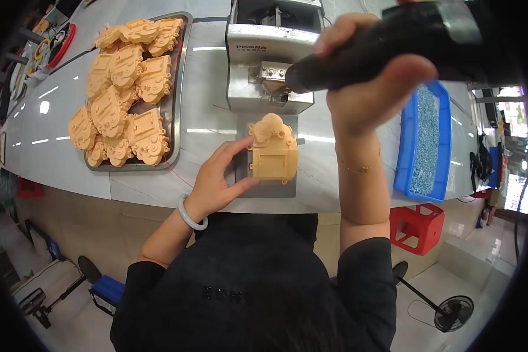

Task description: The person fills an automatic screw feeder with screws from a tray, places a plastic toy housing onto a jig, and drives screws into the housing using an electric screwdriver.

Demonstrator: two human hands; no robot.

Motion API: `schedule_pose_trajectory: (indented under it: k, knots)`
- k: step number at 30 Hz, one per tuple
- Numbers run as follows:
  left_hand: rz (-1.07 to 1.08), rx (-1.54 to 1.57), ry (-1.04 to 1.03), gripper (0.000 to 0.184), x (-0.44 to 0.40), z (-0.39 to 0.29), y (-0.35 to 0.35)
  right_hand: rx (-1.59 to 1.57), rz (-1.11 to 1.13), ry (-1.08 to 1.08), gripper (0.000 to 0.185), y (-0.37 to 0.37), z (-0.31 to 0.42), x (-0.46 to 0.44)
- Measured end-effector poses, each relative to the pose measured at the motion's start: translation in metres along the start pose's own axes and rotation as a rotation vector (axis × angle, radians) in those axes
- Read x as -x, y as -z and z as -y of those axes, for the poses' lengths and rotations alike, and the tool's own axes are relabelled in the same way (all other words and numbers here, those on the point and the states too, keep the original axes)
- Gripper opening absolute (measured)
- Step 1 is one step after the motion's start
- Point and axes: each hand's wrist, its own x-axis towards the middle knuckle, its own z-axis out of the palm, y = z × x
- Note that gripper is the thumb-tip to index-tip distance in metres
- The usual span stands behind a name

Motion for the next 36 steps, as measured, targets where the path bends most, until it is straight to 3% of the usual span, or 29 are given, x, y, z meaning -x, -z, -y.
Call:
schedule_pose_trajectory:
  k: [3,11,15,18,20,24,27,30,36]
  knots:
    - [-0.005,0.008,0.009,0.059,-0.001,0.000,0.001,0.195,0.006,-0.112,0.099,-0.009,-0.009,0.000]
    - [-0.025,0.123,0.064,0.076,-0.002,0.012,-0.002,0.174,0.142,-0.223,0.106,-0.018,-0.019,0.011]
    - [0.003,0.085,0.097,0.084,-0.002,0.012,0.001,0.226,0.084,-0.217,0.106,-0.024,-0.019,0.011]
    - [0.002,0.069,0.099,0.084,-0.002,0.014,0.001,-0.102,0.121,-0.240,0.106,-0.021,-0.014,0.012]
    - [-0.001,0.073,0.101,0.084,-0.001,0.015,0.000,-0.345,0.214,-0.166,0.106,-0.017,-0.007,0.009]
    - [-0.018,0.074,0.084,0.084,-0.001,0.015,0.000,-0.131,0.340,0.042,0.104,0.010,0.005,-0.007]
    - [-0.023,0.084,0.076,0.084,-0.001,0.016,-0.001,-0.054,0.212,0.045,0.101,0.016,-0.004,-0.003]
    - [-0.023,0.093,0.081,0.084,-0.001,0.014,-0.001,-0.108,0.023,-0.088,0.097,0.017,-0.001,0.001]
    - [-0.030,0.100,0.074,0.085,0.001,0.018,-0.002,-0.433,-0.122,-0.292,0.082,0.019,0.008,0.006]
